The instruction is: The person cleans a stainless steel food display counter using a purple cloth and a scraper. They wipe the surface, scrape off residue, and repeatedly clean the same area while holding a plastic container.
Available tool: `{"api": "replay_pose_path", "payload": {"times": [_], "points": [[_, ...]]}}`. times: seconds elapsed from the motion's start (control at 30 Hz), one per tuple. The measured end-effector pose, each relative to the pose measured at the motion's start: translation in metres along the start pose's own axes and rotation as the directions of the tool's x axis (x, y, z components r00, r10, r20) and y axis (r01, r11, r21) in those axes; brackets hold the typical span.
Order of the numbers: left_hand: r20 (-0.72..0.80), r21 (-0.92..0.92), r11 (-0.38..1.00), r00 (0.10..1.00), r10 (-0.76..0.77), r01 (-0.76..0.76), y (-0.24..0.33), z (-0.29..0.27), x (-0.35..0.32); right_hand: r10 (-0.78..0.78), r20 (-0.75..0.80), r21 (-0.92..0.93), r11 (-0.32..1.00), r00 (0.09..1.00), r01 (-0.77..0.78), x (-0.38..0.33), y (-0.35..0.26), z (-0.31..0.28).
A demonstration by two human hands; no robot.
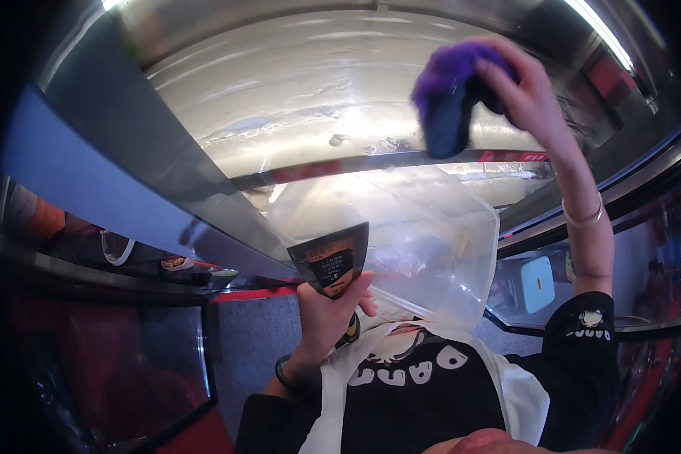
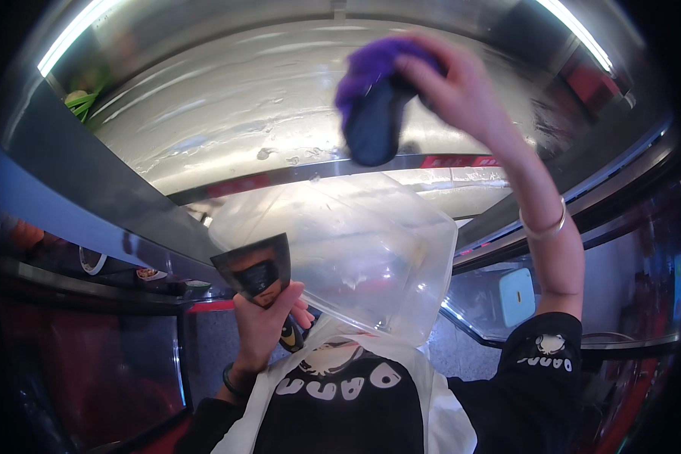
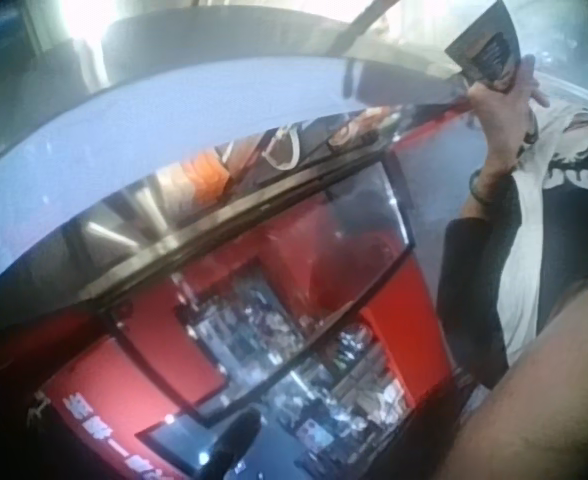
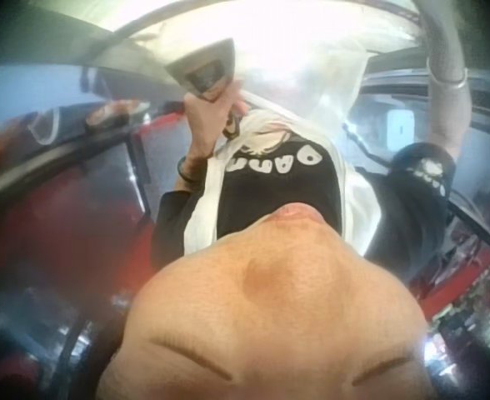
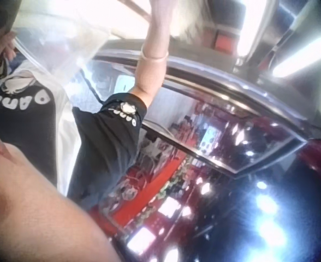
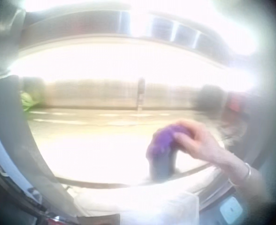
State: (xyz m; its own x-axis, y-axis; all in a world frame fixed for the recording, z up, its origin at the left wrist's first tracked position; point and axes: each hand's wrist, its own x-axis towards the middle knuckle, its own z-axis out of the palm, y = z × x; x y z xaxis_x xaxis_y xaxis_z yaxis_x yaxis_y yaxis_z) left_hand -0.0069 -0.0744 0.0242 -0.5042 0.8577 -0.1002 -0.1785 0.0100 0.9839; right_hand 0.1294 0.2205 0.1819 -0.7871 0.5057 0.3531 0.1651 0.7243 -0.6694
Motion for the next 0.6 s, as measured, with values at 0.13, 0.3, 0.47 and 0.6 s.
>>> {"api": "replay_pose_path", "payload": {"times": [0.13, 0.3, 0.47, 0.6], "points": [[0.008, -0.006, 0.999, 0.999, -0.031, 0.031, 0.003, 0.004, 0.001, 0.216, -0.250, -0.325, 0.900, 0.944, -0.292, 0.086, 0.105, -0.077], [-0.006, -0.064, 0.997, 0.999, 0.034, -0.034, 0.001, 0.011, 0.004, 0.464, -0.188, -0.429, 0.754, 0.866, -0.498, 0.154, 0.208, -0.049], [-0.037, -0.105, 0.994, 0.999, 0.017, -0.021, -0.002, 0.014, 0.003, 0.064, 0.235, -0.225, 0.974, 0.970, -0.010, 0.210, 0.153, 0.046], [-0.024, -0.093, 0.994, 0.998, 0.055, -0.057, 0.001, 0.012, 0.001, -0.105, 0.448, -0.244, 0.941, 0.888, 0.235, 0.163, 0.087, 0.077]]}}
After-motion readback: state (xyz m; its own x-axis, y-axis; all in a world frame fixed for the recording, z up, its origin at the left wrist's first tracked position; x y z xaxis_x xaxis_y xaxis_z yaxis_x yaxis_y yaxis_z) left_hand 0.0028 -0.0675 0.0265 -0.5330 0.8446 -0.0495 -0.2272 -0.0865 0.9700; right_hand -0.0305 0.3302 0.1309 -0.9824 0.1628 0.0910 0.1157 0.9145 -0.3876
